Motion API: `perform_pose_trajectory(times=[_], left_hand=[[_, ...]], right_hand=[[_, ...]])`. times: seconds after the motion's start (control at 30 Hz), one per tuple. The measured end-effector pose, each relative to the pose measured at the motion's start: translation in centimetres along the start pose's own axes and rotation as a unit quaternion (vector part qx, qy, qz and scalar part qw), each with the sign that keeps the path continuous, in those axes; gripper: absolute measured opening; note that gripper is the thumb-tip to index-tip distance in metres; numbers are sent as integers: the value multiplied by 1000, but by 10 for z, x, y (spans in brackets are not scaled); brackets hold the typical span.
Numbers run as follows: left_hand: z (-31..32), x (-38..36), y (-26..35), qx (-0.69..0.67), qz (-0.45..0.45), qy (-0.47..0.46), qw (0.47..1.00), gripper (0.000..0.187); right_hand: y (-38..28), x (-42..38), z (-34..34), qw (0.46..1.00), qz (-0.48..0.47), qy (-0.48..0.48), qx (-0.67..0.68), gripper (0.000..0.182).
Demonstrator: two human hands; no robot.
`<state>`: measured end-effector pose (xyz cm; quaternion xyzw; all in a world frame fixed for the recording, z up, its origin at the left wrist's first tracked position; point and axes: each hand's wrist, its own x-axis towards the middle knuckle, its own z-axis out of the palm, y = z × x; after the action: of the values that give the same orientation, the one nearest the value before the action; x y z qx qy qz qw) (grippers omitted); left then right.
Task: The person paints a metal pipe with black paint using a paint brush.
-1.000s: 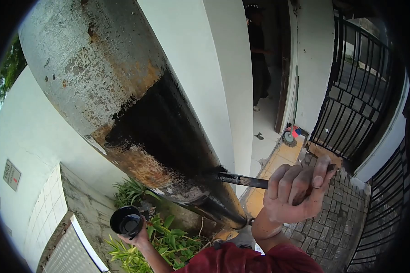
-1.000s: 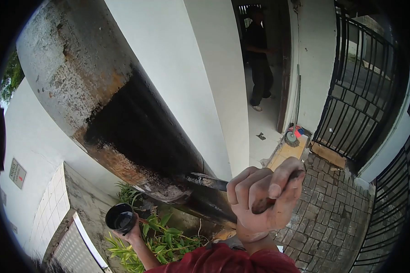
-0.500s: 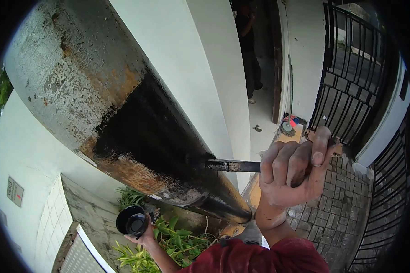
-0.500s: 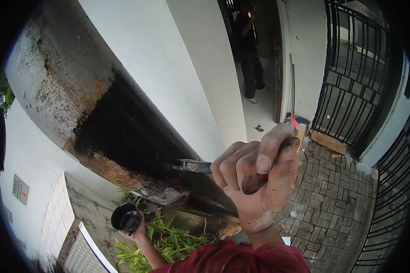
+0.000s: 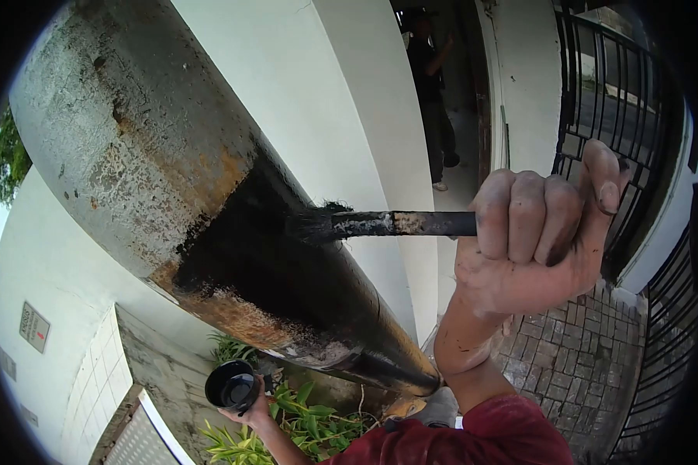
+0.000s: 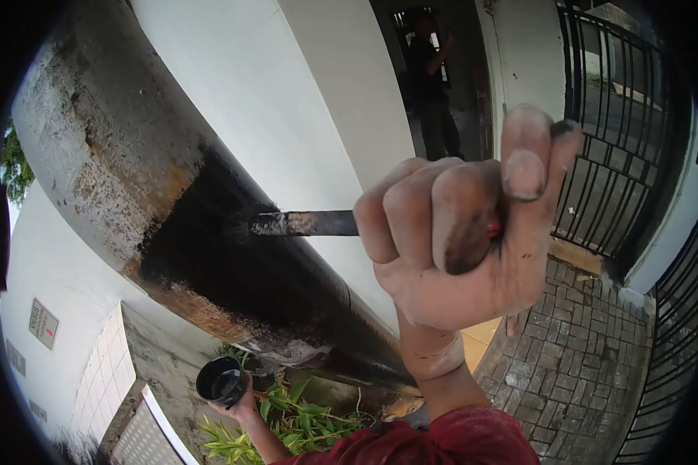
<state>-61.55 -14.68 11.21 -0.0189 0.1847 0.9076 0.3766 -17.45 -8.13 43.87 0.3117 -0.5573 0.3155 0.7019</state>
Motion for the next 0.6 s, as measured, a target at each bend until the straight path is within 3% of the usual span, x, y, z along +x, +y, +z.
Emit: perform_pose_trajectory(times=[0.17,0.23,0.3,0.37,0.47,0.5,0.57,0.6], left_hand=[[15,-8,-12,-14,2,-3,1000,70],[16,-10,-16,-3,16,5,1000,67],[18,-12,-18,-16,18,14,1000,70],[20,-12,-20,-25,17,20,999,73],[18,-15,-24,-42,33,25,998,67],[18,-15,-25,-35,36,22,999,67],[18,-15,-26,-26,38,20,999,67],[16,-13,-27,-31,43,29,998,66]], right_hand=[[-9,3,1,1000,16,-21,0,26],[-10,5,-12,995,-65,42,59,26],[14,8,-17,999,-1,-23,44,27],[14,-1,-20,997,38,-4,67,28],[-6,-9,-33,983,-60,125,119,30],[0,-15,-33,983,-57,126,122,30],[12,-25,-29,992,73,39,94,21],[8,-28,-32,991,74,56,92,20]])
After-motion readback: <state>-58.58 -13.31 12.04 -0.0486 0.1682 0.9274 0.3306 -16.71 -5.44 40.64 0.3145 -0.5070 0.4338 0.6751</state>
